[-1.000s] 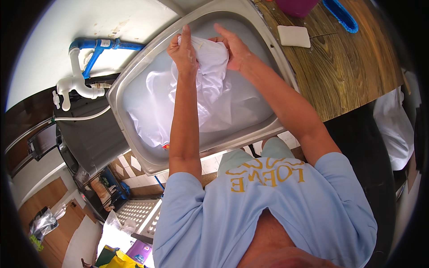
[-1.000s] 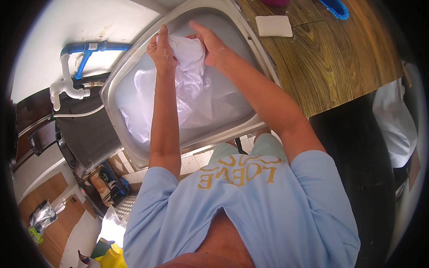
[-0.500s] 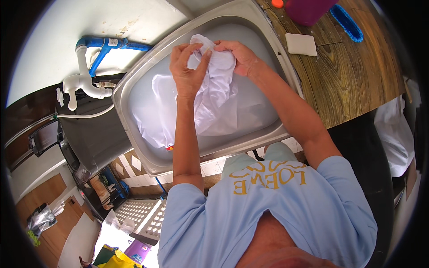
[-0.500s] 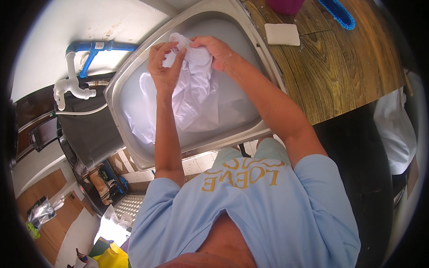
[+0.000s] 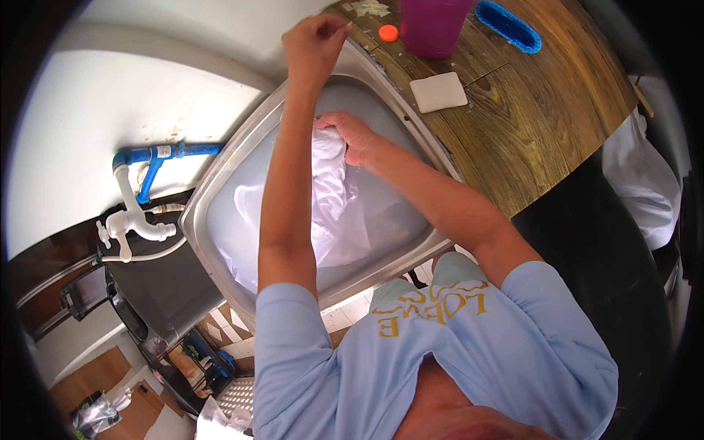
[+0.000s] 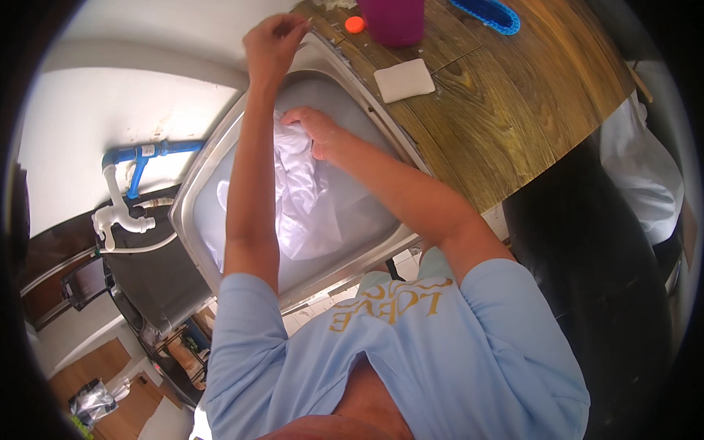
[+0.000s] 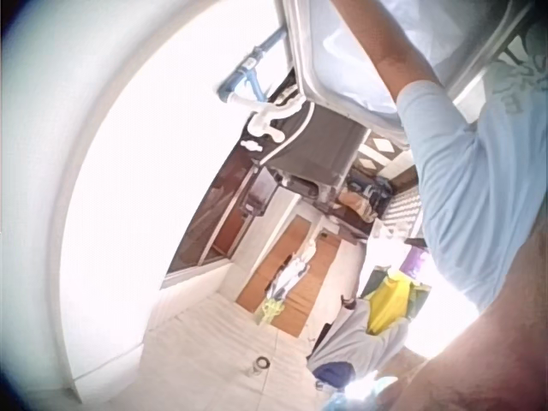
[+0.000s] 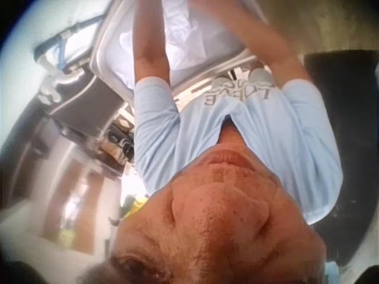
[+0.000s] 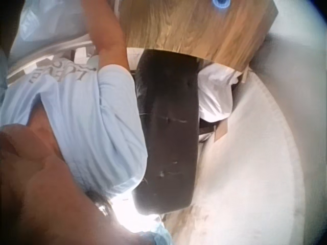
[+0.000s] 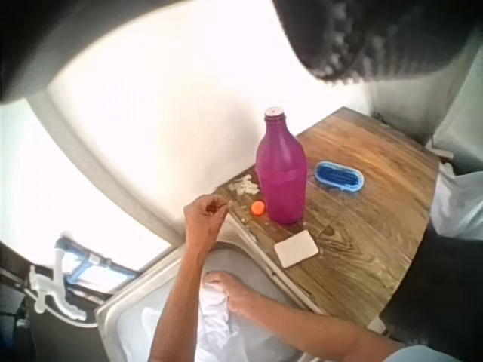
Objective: The person washes a white shirt in a basin of soapy water, rubbing the fabric against itself and scrubbing a yellow stain with soap before placing it into a washing machine.
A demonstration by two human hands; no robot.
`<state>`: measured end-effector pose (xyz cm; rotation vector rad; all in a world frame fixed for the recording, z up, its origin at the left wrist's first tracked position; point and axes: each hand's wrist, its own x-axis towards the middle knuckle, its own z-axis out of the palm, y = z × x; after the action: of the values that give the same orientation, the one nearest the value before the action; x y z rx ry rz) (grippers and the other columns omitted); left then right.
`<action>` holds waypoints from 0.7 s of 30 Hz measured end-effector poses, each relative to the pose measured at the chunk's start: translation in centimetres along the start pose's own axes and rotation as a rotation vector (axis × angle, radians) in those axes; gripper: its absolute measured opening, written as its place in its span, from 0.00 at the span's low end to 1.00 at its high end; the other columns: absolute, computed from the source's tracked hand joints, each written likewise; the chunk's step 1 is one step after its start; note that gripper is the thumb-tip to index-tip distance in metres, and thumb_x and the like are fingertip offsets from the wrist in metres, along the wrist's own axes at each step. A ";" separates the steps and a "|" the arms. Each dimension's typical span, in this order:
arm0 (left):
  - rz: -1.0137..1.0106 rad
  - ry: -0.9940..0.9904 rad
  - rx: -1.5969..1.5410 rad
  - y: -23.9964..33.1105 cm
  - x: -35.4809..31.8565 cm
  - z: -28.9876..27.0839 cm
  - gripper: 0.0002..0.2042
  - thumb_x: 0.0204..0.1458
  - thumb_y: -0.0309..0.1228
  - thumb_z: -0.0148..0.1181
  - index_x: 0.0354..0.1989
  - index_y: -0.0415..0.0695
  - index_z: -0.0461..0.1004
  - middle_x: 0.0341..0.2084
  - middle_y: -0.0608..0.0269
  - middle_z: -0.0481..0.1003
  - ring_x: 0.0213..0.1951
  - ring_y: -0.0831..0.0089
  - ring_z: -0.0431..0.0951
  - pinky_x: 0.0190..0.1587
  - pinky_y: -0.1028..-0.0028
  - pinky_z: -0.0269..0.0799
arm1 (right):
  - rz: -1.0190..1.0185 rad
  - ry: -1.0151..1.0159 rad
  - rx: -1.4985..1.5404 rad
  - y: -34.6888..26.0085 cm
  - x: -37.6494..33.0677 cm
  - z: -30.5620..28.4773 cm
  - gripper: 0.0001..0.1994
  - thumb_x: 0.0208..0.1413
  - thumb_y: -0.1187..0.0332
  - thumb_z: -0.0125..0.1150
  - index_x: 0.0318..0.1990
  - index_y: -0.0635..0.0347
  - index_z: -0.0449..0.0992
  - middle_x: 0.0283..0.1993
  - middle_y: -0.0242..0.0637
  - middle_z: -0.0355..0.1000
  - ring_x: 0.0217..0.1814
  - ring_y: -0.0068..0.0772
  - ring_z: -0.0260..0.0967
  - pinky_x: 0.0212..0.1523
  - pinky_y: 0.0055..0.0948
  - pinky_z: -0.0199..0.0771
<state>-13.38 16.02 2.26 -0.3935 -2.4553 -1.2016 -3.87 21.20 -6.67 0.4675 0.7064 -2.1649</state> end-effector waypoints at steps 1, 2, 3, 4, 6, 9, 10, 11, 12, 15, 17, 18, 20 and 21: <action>-0.027 -0.042 -0.054 -1.0 1.8 1.6 0.09 0.45 0.31 0.65 0.29 0.38 0.78 0.22 0.61 0.77 0.23 0.76 0.73 0.30 0.75 0.69 | -0.009 0.025 -0.014 -0.1 0.0 -0.1 0.09 0.47 0.69 0.56 0.37 0.59 0.76 0.40 0.36 0.74 0.40 0.32 0.72 0.47 0.33 0.71; -0.026 -0.089 -0.059 -2.3 3.7 3.2 0.07 0.48 0.30 0.61 0.29 0.38 0.78 0.21 0.60 0.77 0.24 0.74 0.74 0.30 0.74 0.70 | -0.020 0.002 -0.019 -0.1 0.2 -0.2 0.09 0.47 0.69 0.56 0.37 0.59 0.76 0.40 0.35 0.74 0.40 0.32 0.72 0.47 0.33 0.71; -0.027 -0.138 -0.064 -3.8 5.3 4.6 0.07 0.51 0.29 0.57 0.29 0.38 0.77 0.21 0.60 0.76 0.25 0.71 0.76 0.29 0.72 0.71 | -0.030 -0.020 -0.023 0.1 0.6 -0.4 0.09 0.47 0.69 0.56 0.36 0.59 0.76 0.40 0.35 0.74 0.40 0.32 0.72 0.46 0.34 0.71; -0.036 -0.184 -0.058 -5.0 5.8 5.0 0.08 0.53 0.28 0.53 0.29 0.37 0.76 0.20 0.59 0.76 0.25 0.69 0.77 0.29 0.71 0.72 | -0.029 -0.049 -0.025 0.5 0.7 -0.4 0.09 0.47 0.69 0.56 0.36 0.59 0.76 0.40 0.34 0.74 0.39 0.31 0.72 0.46 0.34 0.71; -0.086 -0.184 -0.247 -4.6 6.1 4.4 0.06 0.51 0.24 0.54 0.27 0.38 0.77 0.16 0.59 0.74 0.22 0.68 0.75 0.28 0.71 0.71 | -0.028 0.057 -0.033 -0.1 -0.2 0.1 0.09 0.47 0.69 0.56 0.37 0.58 0.76 0.40 0.34 0.74 0.39 0.31 0.72 0.45 0.33 0.71; -0.103 -0.178 -0.187 -4.2 4.5 0.2 0.10 0.50 0.32 0.60 0.35 0.38 0.78 0.25 0.63 0.76 0.29 0.76 0.74 0.35 0.75 0.70 | 0.008 -0.007 0.014 -0.2 0.1 0.0 0.10 0.47 0.70 0.57 0.38 0.58 0.76 0.40 0.35 0.74 0.40 0.32 0.72 0.46 0.34 0.71; -0.099 -0.181 -0.112 -4.0 3.6 -1.4 0.15 0.50 0.37 0.63 0.39 0.38 0.78 0.31 0.65 0.78 0.33 0.80 0.74 0.38 0.77 0.70 | 0.024 -0.061 0.045 -0.3 0.7 -0.4 0.10 0.47 0.70 0.57 0.39 0.58 0.75 0.40 0.36 0.74 0.40 0.32 0.72 0.47 0.34 0.72; -0.240 -0.288 -0.235 -4.8 2.0 -2.3 0.16 0.51 0.38 0.62 0.42 0.38 0.76 0.33 0.64 0.77 0.36 0.79 0.74 0.41 0.78 0.69 | -0.001 -0.113 0.075 -0.8 1.1 -1.0 0.12 0.47 0.70 0.58 0.42 0.60 0.75 0.41 0.39 0.74 0.43 0.34 0.73 0.49 0.36 0.71; -0.392 -0.372 -0.334 -5.8 -0.6 -4.3 0.18 0.52 0.39 0.60 0.45 0.37 0.75 0.36 0.63 0.77 0.39 0.79 0.73 0.44 0.78 0.68 | 0.008 -0.130 0.083 -0.6 0.8 -0.6 0.13 0.47 0.70 0.58 0.41 0.62 0.75 0.40 0.40 0.74 0.42 0.36 0.73 0.48 0.36 0.72; -0.516 -0.611 -0.273 -6.6 -7.5 -8.7 0.17 0.55 0.37 0.59 0.47 0.38 0.73 0.38 0.62 0.76 0.41 0.78 0.73 0.45 0.77 0.68 | -0.017 -0.171 0.090 -1.2 -0.4 0.2 0.15 0.46 0.68 0.59 0.42 0.68 0.73 0.40 0.43 0.74 0.40 0.39 0.72 0.47 0.36 0.72; -0.573 -0.633 -0.254 -6.1 -10.6 -9.5 0.16 0.54 0.35 0.60 0.47 0.39 0.73 0.37 0.63 0.76 0.39 0.79 0.73 0.44 0.77 0.68 | -0.020 -0.157 0.034 -1.8 -1.3 0.5 0.16 0.46 0.68 0.59 0.42 0.68 0.73 0.40 0.43 0.74 0.41 0.38 0.71 0.47 0.36 0.72; -0.595 -0.572 -0.357 -6.5 -11.5 -9.8 0.15 0.52 0.35 0.62 0.44 0.39 0.74 0.35 0.65 0.76 0.37 0.79 0.73 0.42 0.77 0.68 | -0.017 -0.151 0.003 -1.8 -1.5 0.6 0.16 0.47 0.68 0.58 0.42 0.68 0.73 0.40 0.42 0.73 0.42 0.38 0.71 0.48 0.36 0.72; -0.631 -0.439 -0.560 -6.8 -12.9 -10.4 0.14 0.48 0.33 0.67 0.39 0.39 0.74 0.30 0.68 0.76 0.33 0.81 0.73 0.38 0.79 0.69 | -0.015 -0.234 -0.040 -1.7 -1.5 0.4 0.15 0.47 0.69 0.59 0.42 0.67 0.73 0.40 0.41 0.72 0.43 0.35 0.70 0.47 0.34 0.70; -0.598 -0.349 -0.666 -6.7 -13.3 -10.5 0.10 0.48 0.29 0.66 0.36 0.40 0.73 0.28 0.68 0.76 0.31 0.82 0.74 0.36 0.80 0.69 | -0.034 -0.288 -0.090 -1.8 -1.6 0.3 0.14 0.47 0.70 0.59 0.42 0.67 0.73 0.40 0.41 0.72 0.43 0.34 0.70 0.47 0.34 0.70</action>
<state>-2.06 2.53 -2.49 -0.0183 -2.4646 -2.3942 -4.30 22.89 -5.01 0.0928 0.6501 -2.1624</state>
